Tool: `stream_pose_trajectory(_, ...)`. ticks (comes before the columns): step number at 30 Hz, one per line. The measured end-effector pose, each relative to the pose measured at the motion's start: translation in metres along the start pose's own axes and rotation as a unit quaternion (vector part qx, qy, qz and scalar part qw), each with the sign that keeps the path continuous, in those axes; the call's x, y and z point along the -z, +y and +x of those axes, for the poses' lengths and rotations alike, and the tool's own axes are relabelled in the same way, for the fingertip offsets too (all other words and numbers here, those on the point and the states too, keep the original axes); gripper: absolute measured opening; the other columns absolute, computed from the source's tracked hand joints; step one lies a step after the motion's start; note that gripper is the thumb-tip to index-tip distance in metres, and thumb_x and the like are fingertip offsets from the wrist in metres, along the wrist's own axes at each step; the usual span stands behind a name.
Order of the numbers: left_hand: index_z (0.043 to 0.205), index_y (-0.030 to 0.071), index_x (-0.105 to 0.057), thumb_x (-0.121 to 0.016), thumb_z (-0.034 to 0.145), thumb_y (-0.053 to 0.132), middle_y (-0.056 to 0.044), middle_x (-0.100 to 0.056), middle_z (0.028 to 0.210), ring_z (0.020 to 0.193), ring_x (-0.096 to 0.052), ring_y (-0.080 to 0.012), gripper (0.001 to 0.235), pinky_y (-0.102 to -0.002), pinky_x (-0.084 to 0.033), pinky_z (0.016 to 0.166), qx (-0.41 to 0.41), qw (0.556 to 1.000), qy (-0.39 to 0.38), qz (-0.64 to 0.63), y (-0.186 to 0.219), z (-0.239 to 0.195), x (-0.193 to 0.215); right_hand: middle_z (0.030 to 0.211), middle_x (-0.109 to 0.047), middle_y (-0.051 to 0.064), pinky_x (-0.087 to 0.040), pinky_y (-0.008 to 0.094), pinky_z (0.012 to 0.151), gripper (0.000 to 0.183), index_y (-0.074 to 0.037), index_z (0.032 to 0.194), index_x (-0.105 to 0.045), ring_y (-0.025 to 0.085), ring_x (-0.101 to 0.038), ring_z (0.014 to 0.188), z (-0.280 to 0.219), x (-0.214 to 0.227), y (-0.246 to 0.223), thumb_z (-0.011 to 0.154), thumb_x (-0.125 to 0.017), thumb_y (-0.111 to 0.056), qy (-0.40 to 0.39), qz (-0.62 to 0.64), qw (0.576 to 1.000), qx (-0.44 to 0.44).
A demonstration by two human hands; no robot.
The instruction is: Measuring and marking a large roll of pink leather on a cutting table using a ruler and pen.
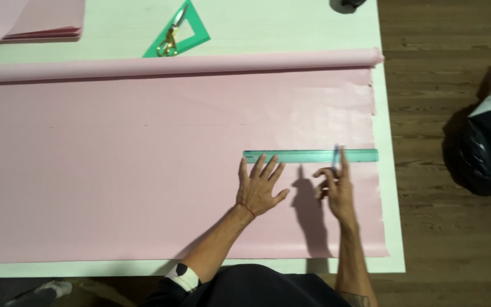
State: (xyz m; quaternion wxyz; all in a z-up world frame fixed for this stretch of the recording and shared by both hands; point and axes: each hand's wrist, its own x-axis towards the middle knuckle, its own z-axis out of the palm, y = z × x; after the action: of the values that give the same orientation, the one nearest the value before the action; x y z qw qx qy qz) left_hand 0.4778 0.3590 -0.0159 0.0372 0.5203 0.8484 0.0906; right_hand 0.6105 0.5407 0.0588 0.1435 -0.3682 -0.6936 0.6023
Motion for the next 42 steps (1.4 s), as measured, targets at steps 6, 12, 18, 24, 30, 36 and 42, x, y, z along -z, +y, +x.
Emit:
stream_pose_trajectory(6,0.157,0.024,-0.032,-0.034,0.086,0.082,-0.005,-0.024,0.166,0.153,-0.017,-0.0317,0.091,-0.075,0.003,0.116,0.007,1.000,-0.029,0.004,0.000,0.001,0.008,0.124,-0.068,0.021,-0.066,0.034,0.052,0.057,0.001,0.153,-0.039,0.024,-0.077,0.084,-0.023,-0.017,0.025,0.104,-0.046,-0.029,-0.104,0.295,0.950,0.000)
stream_pose_trajectory(12,0.158,0.024,-0.033,-0.030,0.090,0.083,-0.004,-0.028,0.166,0.153,-0.018,-0.0320,0.090,-0.076,0.001,0.117,0.006,1.000,0.011,0.013,0.000,0.000,-0.007,0.126,-0.067,0.020,-0.068,0.036,0.062,0.062,0.001,0.144,-0.049,0.025,-0.077,0.097,-0.028,0.006,0.062,0.097,-0.058,-0.037,-0.158,0.351,0.923,0.009)
stream_pose_trajectory(18,0.159,0.024,-0.033,-0.039,0.095,0.074,-0.005,-0.030,0.166,0.154,-0.018,-0.0319,0.081,-0.076,0.001,0.118,0.015,1.000,0.011,0.020,0.002,0.000,-0.004,0.087,-0.069,0.013,-0.058,0.025,0.046,0.046,0.006,0.134,-0.070,0.016,-0.067,0.063,-0.011,0.012,0.105,0.113,-0.057,-0.033,-0.136,0.331,0.934,0.022)
stream_pose_trajectory(24,0.158,0.025,-0.030,-0.044,0.088,0.076,-0.005,-0.025,0.166,0.153,-0.015,-0.0313,0.088,-0.075,0.002,0.117,0.030,0.999,-0.039,0.011,0.005,0.004,0.009,0.101,-0.072,0.015,-0.064,0.029,0.052,0.024,0.005,0.111,-0.070,0.022,-0.075,0.089,0.009,0.000,0.056,0.097,-0.064,-0.014,-0.105,0.324,0.940,0.026)
stream_pose_trajectory(30,0.157,0.024,-0.036,-0.046,0.088,0.074,-0.002,-0.021,0.168,0.155,-0.012,-0.0315,0.086,-0.076,0.004,0.115,0.037,0.998,-0.057,0.016,0.004,0.004,0.018,0.091,-0.070,0.010,-0.062,0.027,0.051,0.011,-0.002,0.095,-0.064,0.018,-0.072,0.079,0.053,-0.047,-0.007,0.088,-0.071,0.000,-0.179,0.215,0.958,0.066)
stream_pose_trajectory(36,0.144,0.020,-0.054,-0.039,0.097,0.072,-0.007,-0.027,0.167,0.157,-0.013,-0.0315,0.072,-0.079,0.004,0.114,0.031,0.994,-0.103,0.017,0.002,0.002,0.011,0.077,-0.066,0.003,-0.054,0.023,0.060,0.019,-0.005,0.085,-0.062,0.009,-0.063,0.072,0.141,-0.111,0.014,0.087,-0.081,-0.007,-0.319,0.032,0.930,0.182)
stream_pose_trajectory(42,0.143,0.020,-0.057,-0.042,0.092,0.071,-0.007,-0.042,0.158,0.150,-0.025,-0.0328,0.074,-0.079,0.000,0.116,0.026,0.999,-0.026,-0.018,-0.001,-0.001,-0.001,0.071,-0.061,-0.001,-0.047,0.023,0.057,0.029,-0.010,0.077,-0.055,0.005,-0.056,0.067,0.160,-0.130,0.016,0.086,-0.083,-0.011,-0.402,0.034,0.904,0.138)
